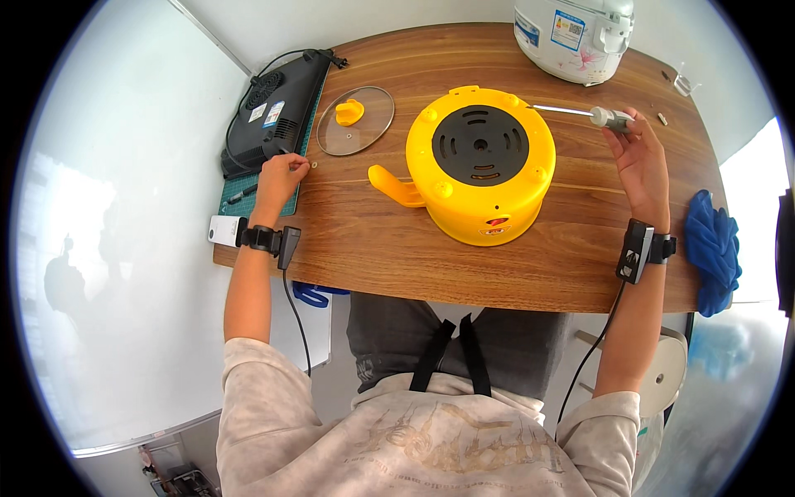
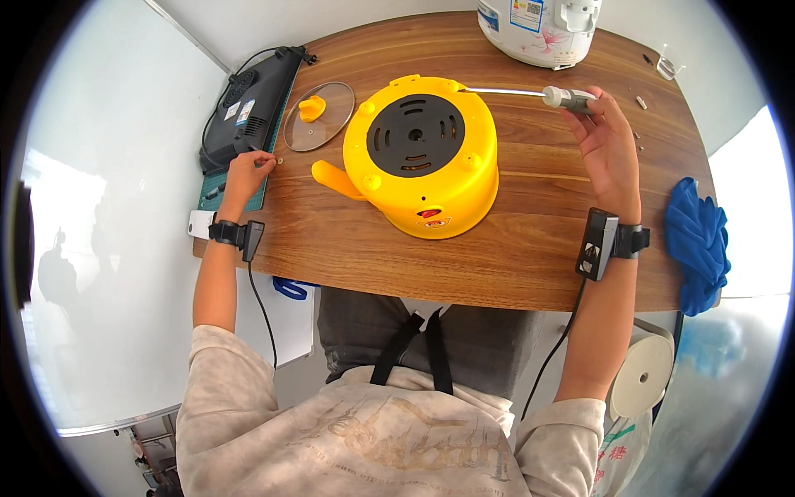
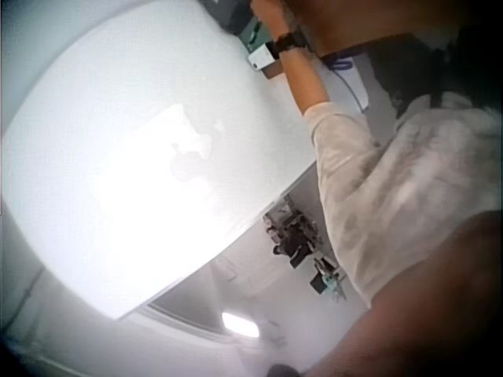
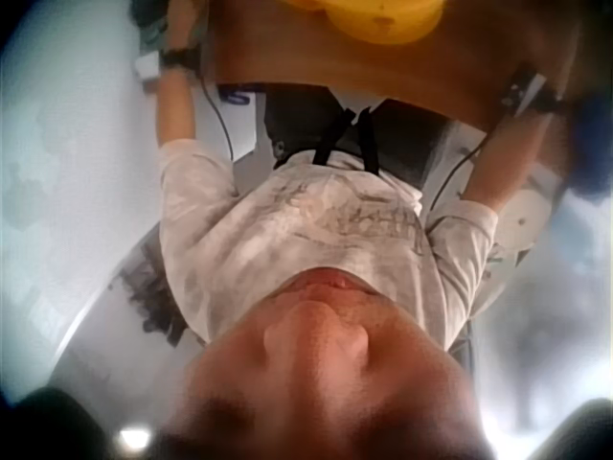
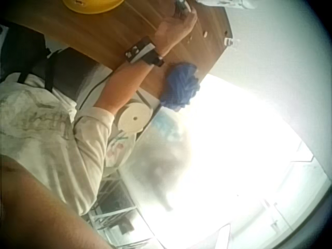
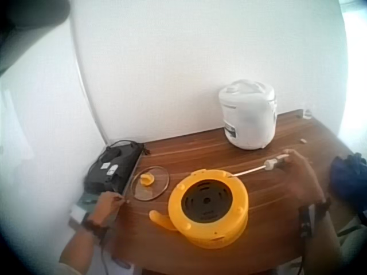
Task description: The person disassembles a yellow kettle by removing screws from the base, detaches the bottom cover, and then reassembles it by replacing the cover and tightening the screws.
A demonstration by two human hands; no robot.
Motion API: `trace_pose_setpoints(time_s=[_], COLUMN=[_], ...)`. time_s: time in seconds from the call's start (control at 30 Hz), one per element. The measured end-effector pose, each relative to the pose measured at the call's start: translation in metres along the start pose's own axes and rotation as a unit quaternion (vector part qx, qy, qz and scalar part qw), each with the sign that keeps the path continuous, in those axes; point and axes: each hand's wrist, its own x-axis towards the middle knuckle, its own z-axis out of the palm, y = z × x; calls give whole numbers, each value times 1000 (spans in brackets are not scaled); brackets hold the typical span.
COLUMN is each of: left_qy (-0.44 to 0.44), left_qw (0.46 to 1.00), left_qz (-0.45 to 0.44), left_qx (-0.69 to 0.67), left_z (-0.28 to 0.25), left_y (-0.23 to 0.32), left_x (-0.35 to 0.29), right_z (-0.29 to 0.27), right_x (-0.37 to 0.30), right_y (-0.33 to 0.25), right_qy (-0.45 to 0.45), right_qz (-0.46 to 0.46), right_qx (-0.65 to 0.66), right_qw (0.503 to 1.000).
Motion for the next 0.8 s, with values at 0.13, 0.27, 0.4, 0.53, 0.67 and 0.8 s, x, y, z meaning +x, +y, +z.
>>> trace_pose_setpoints(time_s=[0.13,0.27,0.4,0.53,0.67,0.8], left_qy=[10,4,21,14,-11,-32], left_qw=[1000,1000,995,996,998,995], left_qz=[20,6,-15,27,64,48], left_qx=[-6,-27,-96,-82,4,79], left_z=[3,1,-5,-14,-13,-9], left_y=[-8,-5,3,11,15,21], left_x=[0,-1,-2,-2,-1,-1], right_z=[0,-1,-1,-2,-1,-1], right_x=[1,1,0,1,1,1], right_y=[0,-1,0,0,0,0], right_qy=[-1,-2,3,3,2,2], right_qz=[0,-1,-2,-2,-3,-5], right_qx=[-4,-8,-8,-9,-7,-4], right_qw=[1000,1000,1000,1000,1000,1000])
